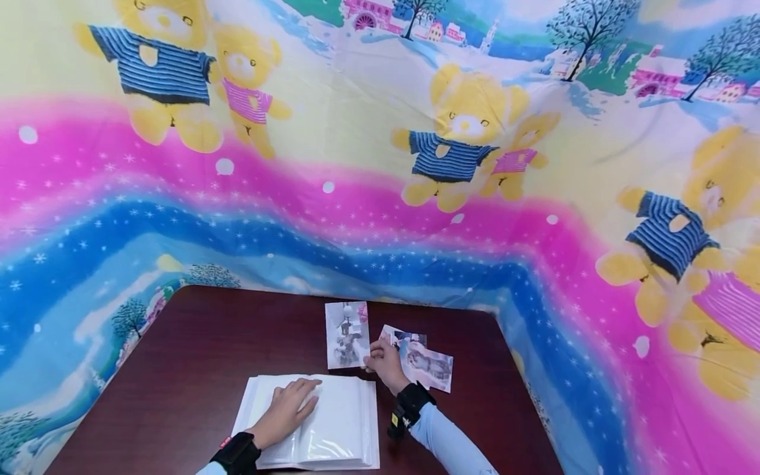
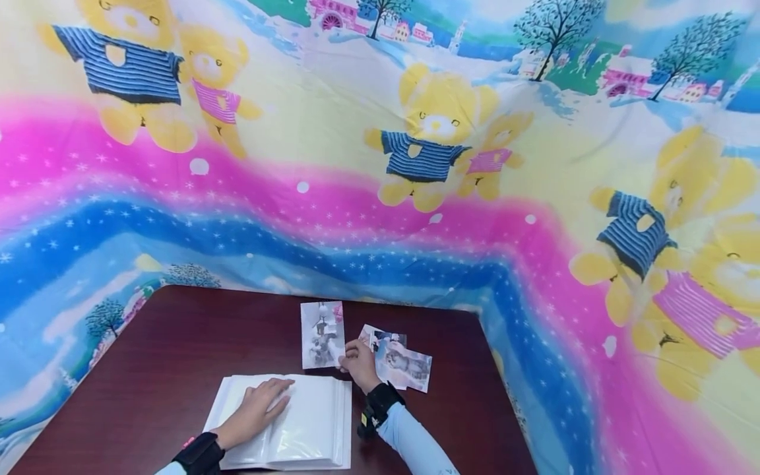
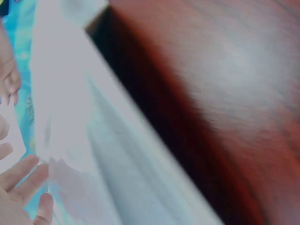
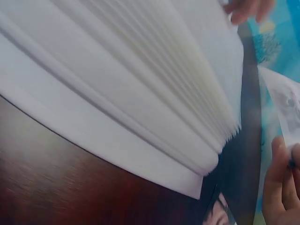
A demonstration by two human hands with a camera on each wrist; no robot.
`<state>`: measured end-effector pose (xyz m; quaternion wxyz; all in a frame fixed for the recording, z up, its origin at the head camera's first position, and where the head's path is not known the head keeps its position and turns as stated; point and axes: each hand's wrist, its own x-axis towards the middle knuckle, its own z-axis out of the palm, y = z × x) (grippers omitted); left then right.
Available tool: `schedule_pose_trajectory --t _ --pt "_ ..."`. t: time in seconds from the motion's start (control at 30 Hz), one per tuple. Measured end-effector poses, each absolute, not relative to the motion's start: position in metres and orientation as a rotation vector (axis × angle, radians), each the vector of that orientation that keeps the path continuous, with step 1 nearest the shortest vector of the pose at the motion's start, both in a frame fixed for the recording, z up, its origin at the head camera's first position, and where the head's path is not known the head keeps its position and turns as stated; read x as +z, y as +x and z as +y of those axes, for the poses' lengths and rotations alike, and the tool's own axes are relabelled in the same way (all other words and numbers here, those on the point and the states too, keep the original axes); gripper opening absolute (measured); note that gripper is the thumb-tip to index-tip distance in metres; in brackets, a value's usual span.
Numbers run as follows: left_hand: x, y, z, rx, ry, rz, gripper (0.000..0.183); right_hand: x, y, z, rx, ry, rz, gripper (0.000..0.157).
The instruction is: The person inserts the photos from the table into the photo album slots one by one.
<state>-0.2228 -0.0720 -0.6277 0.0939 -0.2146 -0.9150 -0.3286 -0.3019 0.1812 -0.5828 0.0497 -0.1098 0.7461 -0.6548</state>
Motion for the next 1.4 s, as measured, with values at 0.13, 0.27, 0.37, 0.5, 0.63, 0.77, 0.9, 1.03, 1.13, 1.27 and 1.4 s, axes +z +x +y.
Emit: schedule_pose_trajectory --t 0.13,0.27,0.37,0.5,0.63,0.77,0.9,1.03,1.13,1.27,1.4 --pt "-0.622 -0.226 -0.071 -1.182 -0.545 -2.685 0.044 -0.587 -0.286 0.181 -2.029 -0.331 2.107 0.028" --pt "-0.617 -0.228 -0.071 -1.337 -0.494 -2.628 0.056 -0.604 -0.274 0.177 -2.017 -0.372 2.007 0.030" --pt "-0.612 -0.229 -0.070 -1.420 -0.472 -2.599 0.061 -0.612 -0.266 0.175 -1.996 -0.401 1.968 0.031" --pt "-0.609 -0.228 -0.070 -1.443 -0.483 -2.576 0.062 -0.614 -0.257 0.172 -1.947 -0.398 1.935 0.031" --pt "-0.615 -0.225 -0.070 -1.415 -0.552 -2.470 0.062 -0.613 -0.253 0.172 -1.910 -0.394 1.923 0.033" --pt "-0.621 -0.220 -0.071 -1.395 -0.633 -2.390 0.063 -0.610 -0.252 0.174 -1.881 -0.393 1.943 0.035" --pt "-0.623 -0.215 -0.073 -1.404 -0.721 -2.414 0.065 -0.608 -0.259 0.177 -1.889 -0.352 1.990 0.032" --pt "-0.624 -0.213 -0.073 -1.400 -0.798 -2.444 0.066 -0.610 -0.271 0.180 -1.935 -0.326 2.012 0.024" --pt "-0.625 -0.214 -0.074 -1.386 -0.784 -2.483 0.066 -0.610 -0.279 0.182 -1.966 -0.317 2.014 0.021" --pt "-0.626 -0.216 -0.073 -1.261 -0.678 -2.551 0.065 -0.606 -0.287 0.184 -1.997 -0.305 2.042 0.020" --pt "-0.628 -0.218 -0.072 -0.971 -0.602 -2.600 0.052 -0.602 -0.297 0.187 -2.054 -0.266 2.093 0.019"
